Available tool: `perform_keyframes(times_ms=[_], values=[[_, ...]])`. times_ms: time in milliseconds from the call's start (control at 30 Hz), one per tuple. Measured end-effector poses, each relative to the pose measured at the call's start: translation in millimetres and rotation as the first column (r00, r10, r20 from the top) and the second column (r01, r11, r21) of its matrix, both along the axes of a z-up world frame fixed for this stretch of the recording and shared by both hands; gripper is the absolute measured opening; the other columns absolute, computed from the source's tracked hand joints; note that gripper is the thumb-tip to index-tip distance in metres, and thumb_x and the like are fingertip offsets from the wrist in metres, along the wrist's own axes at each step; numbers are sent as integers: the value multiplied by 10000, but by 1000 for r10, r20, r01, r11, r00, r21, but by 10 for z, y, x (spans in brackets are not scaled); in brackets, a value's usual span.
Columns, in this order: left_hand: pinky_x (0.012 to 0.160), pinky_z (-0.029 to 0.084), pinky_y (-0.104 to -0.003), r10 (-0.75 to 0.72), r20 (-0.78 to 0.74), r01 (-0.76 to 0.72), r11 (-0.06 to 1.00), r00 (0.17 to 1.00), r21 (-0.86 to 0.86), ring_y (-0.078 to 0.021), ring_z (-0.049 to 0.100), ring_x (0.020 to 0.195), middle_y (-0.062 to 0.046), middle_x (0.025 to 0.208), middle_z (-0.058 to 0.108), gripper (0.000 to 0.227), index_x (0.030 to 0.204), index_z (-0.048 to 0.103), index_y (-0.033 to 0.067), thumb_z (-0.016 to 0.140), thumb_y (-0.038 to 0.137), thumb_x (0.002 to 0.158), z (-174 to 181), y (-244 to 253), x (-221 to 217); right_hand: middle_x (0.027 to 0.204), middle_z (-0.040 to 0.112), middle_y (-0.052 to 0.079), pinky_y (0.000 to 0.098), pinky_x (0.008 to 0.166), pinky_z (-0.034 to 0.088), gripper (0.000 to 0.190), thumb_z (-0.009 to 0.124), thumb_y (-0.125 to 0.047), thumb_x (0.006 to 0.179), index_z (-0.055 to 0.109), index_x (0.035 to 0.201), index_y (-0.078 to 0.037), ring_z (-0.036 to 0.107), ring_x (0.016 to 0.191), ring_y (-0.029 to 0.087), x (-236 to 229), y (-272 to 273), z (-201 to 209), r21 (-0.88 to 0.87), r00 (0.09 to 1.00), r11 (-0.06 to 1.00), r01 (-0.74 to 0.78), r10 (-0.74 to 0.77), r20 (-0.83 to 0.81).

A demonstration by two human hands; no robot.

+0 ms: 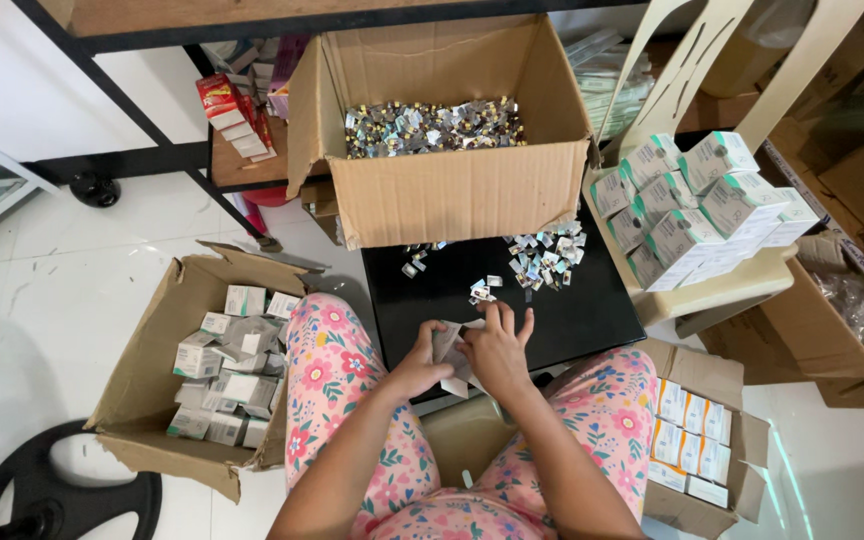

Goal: The person sits on the floor and repeatedly picks small foil-wrapped items from a large cardboard box, places them into a small white box, and then transfers the filled small box into another cardboard box. The process is repeated continuously.

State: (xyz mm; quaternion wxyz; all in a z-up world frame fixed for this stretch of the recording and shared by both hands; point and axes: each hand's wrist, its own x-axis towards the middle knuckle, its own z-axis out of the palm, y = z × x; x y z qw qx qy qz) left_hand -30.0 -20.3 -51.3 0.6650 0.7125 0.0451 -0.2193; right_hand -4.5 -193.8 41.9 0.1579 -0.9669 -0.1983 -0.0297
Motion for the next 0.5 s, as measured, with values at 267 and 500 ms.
perform_keyframes(times_ms=[267, 500], values=[[1032, 428, -393, 66, 201, -85, 993, 977, 85, -281, 525, 1217, -180, 1285, 540, 781, 1415, 330, 108, 690, 118, 722, -557, -8, 43, 1443, 502, 118, 686, 1152, 185, 269, 844, -349, 664, 811, 817, -131, 402, 1361, 331, 44, 79, -63, -32, 992, 999, -22, 26, 122], [1133, 367, -437, 136, 283, -229, 917, 949, 327, -366, 461, 1343, -221, 1416, 508, 604, 1345, 537, 93, 674, 286, 789, -773, 55, 152, 1466, 534, 105, 633, 1162, 262, 165, 745, -244, 799, 816, 917, -153, 462, 1354, 331, 19, -27, -95, 34, 949, 999, -5, -6, 315]])
